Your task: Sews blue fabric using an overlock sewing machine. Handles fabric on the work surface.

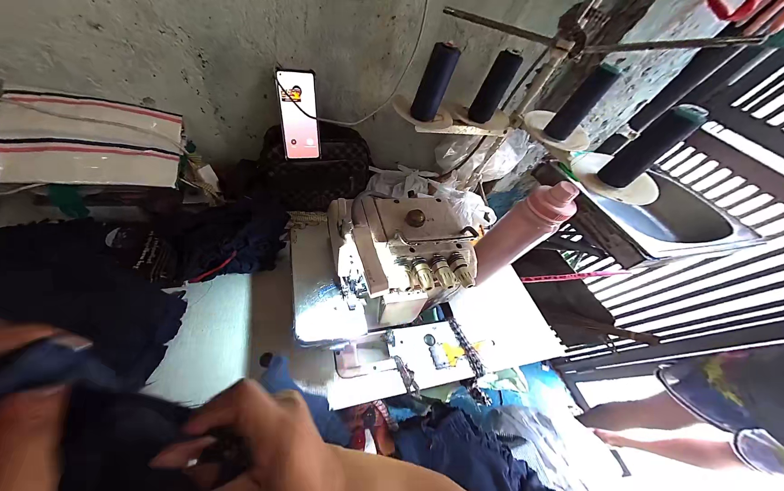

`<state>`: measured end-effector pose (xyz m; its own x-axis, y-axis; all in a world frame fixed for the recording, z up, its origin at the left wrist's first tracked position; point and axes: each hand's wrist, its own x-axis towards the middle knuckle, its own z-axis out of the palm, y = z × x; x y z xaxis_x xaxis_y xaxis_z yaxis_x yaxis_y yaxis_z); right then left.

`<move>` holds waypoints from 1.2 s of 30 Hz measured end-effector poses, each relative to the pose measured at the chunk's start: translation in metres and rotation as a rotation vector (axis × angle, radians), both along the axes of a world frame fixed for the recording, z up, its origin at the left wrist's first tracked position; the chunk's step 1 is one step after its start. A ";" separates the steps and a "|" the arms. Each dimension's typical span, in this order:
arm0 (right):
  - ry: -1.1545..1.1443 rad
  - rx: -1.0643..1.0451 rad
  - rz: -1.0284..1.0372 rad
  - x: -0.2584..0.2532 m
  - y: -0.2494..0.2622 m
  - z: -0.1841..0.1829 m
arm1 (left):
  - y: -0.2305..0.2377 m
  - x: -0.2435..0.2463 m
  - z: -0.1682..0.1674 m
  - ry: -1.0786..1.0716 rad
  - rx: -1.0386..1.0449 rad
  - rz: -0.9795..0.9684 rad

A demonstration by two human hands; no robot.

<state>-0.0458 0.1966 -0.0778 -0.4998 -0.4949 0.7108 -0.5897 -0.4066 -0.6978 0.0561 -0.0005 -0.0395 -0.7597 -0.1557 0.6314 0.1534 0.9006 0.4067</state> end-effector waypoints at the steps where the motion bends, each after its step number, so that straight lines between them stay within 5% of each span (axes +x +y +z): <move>1: -0.064 0.006 -0.029 -0.005 0.015 -0.004 | 0.008 -0.029 0.003 0.030 -0.179 -0.028; 4: -0.289 0.118 -0.260 -0.025 0.061 -0.069 | 0.065 -0.122 -0.018 0.015 -0.434 -0.100; 8: -0.633 0.292 -0.475 -0.038 0.098 -0.146 | 0.101 -0.177 -0.111 -0.086 -0.326 -0.288; 19: 0.088 0.482 -0.914 -0.102 0.088 -0.088 | 0.106 -0.176 -0.112 -0.069 -0.300 -0.259; 21: -0.021 0.466 -0.859 -0.105 0.084 -0.085 | 0.104 -0.177 -0.115 -0.045 -0.271 -0.260; 25: -0.690 0.232 -0.427 -0.105 0.091 -0.077 | 0.099 -0.174 -0.122 0.070 -0.162 -0.287; 27: -0.811 0.173 -0.361 -0.104 0.093 -0.077 | 0.099 -0.172 -0.123 0.097 -0.164 -0.296; 32: -0.803 0.122 -0.348 -0.105 0.094 -0.081 | 0.103 -0.170 -0.117 0.184 -0.216 -0.365; 36: -0.617 0.186 -0.342 -0.102 0.095 -0.081 | 0.106 -0.173 -0.102 0.019 -0.205 -0.406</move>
<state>-0.1478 0.2913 -0.1587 -0.9308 -0.3241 0.1692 -0.1398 -0.1124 -0.9838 -0.1173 0.1054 -0.1415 -0.7213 0.2817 0.6328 0.5162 0.8278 0.2199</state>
